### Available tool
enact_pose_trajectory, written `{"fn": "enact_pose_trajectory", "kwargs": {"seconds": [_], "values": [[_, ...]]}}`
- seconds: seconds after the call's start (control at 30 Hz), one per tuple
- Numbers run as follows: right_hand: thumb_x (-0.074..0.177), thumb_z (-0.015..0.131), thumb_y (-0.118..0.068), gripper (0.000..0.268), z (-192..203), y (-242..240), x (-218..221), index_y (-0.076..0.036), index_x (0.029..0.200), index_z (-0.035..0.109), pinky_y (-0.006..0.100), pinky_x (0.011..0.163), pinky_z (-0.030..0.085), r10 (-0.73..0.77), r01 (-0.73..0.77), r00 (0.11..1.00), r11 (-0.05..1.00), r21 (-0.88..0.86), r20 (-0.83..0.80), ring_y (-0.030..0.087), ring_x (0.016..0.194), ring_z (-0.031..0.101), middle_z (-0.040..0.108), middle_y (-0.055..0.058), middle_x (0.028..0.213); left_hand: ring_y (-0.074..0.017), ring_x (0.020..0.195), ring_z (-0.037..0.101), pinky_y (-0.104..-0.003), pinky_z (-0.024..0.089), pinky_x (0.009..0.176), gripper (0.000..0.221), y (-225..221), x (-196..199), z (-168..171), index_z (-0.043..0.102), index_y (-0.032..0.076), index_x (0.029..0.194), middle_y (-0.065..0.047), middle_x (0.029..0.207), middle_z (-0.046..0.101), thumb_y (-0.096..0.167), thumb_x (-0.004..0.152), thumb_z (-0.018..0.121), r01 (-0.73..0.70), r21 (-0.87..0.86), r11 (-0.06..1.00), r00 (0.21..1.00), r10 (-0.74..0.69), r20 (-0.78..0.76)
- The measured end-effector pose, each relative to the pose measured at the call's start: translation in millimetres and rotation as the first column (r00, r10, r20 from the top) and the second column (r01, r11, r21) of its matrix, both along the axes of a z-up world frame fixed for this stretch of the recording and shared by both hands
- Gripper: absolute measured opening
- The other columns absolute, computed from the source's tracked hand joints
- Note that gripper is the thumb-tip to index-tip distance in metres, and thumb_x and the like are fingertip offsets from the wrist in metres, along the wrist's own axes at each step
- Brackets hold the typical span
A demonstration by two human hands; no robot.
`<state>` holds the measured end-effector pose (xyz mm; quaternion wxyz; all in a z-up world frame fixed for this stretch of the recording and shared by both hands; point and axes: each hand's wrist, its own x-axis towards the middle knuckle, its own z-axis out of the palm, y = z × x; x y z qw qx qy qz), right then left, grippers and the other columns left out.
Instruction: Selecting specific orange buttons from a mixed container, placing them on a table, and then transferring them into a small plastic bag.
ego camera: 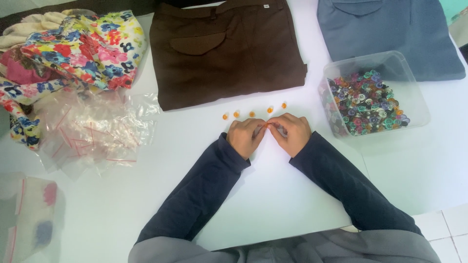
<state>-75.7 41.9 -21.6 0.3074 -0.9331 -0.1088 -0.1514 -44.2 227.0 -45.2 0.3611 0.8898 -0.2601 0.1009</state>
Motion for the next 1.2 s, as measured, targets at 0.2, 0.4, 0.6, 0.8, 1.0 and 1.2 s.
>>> {"fn": "enact_pose_trajectory", "kwargs": {"seconds": [0.2, 0.4, 0.6, 0.8, 1.0, 1.2], "values": [[0.092, 0.077, -0.018, 0.012, -3, -1, 1, -0.020, 0.104, 0.076, 0.030, 0.077, 0.042, 0.025, -0.025, 1.000, 1.000, 0.010, 0.018, 0.016, 0.068, 0.065, 0.068, -0.004, 0.082, -0.0115, 0.067, 0.068, -0.026, 0.049, 0.080, 0.011, 2, -1, 6, 0.074, 0.016, 0.105, 0.003, 0.081, 0.074, 0.020, 0.096, 0.072, 0.016, 0.014, 1.000, 0.999, -0.016, 0.028], [0.090, 0.078, -0.018, 0.016, -8, -4, -2, -0.020, 0.106, 0.077, 0.031, 0.076, 0.043, 0.007, -0.008, 0.999, 1.000, 0.016, 0.045, 0.017, 0.068, 0.065, 0.068, -0.003, 0.082, -0.0117, 0.066, 0.068, -0.026, 0.049, 0.080, 0.012, 2, -3, 3, 0.074, 0.015, 0.105, 0.003, 0.079, 0.073, 0.019, 0.094, 0.073, 0.003, 0.010, 1.000, 1.000, -0.004, 0.019], [0.093, 0.072, -0.023, 0.022, -15, -10, -3, -0.020, 0.115, 0.074, 0.031, 0.077, 0.045, 0.029, 0.014, 0.958, 0.989, -0.148, 0.285, 0.016, 0.079, 0.067, 0.067, -0.005, 0.092, -0.0210, 0.078, 0.071, -0.033, 0.050, 0.074, 0.040, 3, -14, 32, 0.067, 0.011, 0.125, -0.008, 0.103, 0.074, 0.021, 0.087, 0.076, 0.009, -0.086, 0.996, 0.979, 0.008, 0.203], [0.093, 0.069, -0.023, 0.018, 37, -23, -12, -0.021, 0.109, 0.076, 0.040, 0.093, 0.040, 0.048, 0.247, 0.709, 0.918, -0.311, 0.703, 0.018, 0.100, 0.057, 0.068, 0.000, 0.113, -0.0204, 0.093, 0.066, -0.031, 0.048, 0.080, 0.047, -10, -25, 42, 0.066, 0.011, 0.126, -0.007, 0.114, 0.068, 0.017, 0.081, 0.079, 0.098, -0.194, 0.976, 0.871, 0.010, 0.491], [0.087, 0.058, -0.008, 0.031, 65, -75, -5, -0.030, 0.086, 0.080, 0.041, 0.091, 0.043, -0.092, 0.518, 0.440, 0.839, -0.168, 0.893, 0.018, 0.090, 0.064, 0.074, -0.004, 0.101, -0.0224, 0.105, 0.064, -0.033, 0.049, 0.089, 0.040, -61, -42, 63, 0.065, 0.013, 0.126, -0.006, 0.119, 0.065, 0.018, 0.087, 0.074, 0.250, -0.217, 0.944, 0.891, -0.136, 0.433], [0.082, 0.062, 0.004, 0.045, 54, -144, 3, -0.009, 0.123, 0.076, 0.050, 0.095, 0.051, -0.167, 0.314, 0.784, 0.937, -0.150, 0.599, 0.039, 0.108, 0.064, 0.068, 0.017, 0.124, -0.0364, 0.121, 0.063, -0.047, 0.044, 0.108, 0.034, -148, -14, 67, 0.069, 0.004, 0.117, -0.020, 0.122, 0.068, 0.021, 0.088, 0.072, 0.291, -0.001, 0.957, 0.919, -0.279, 0.278]]}}
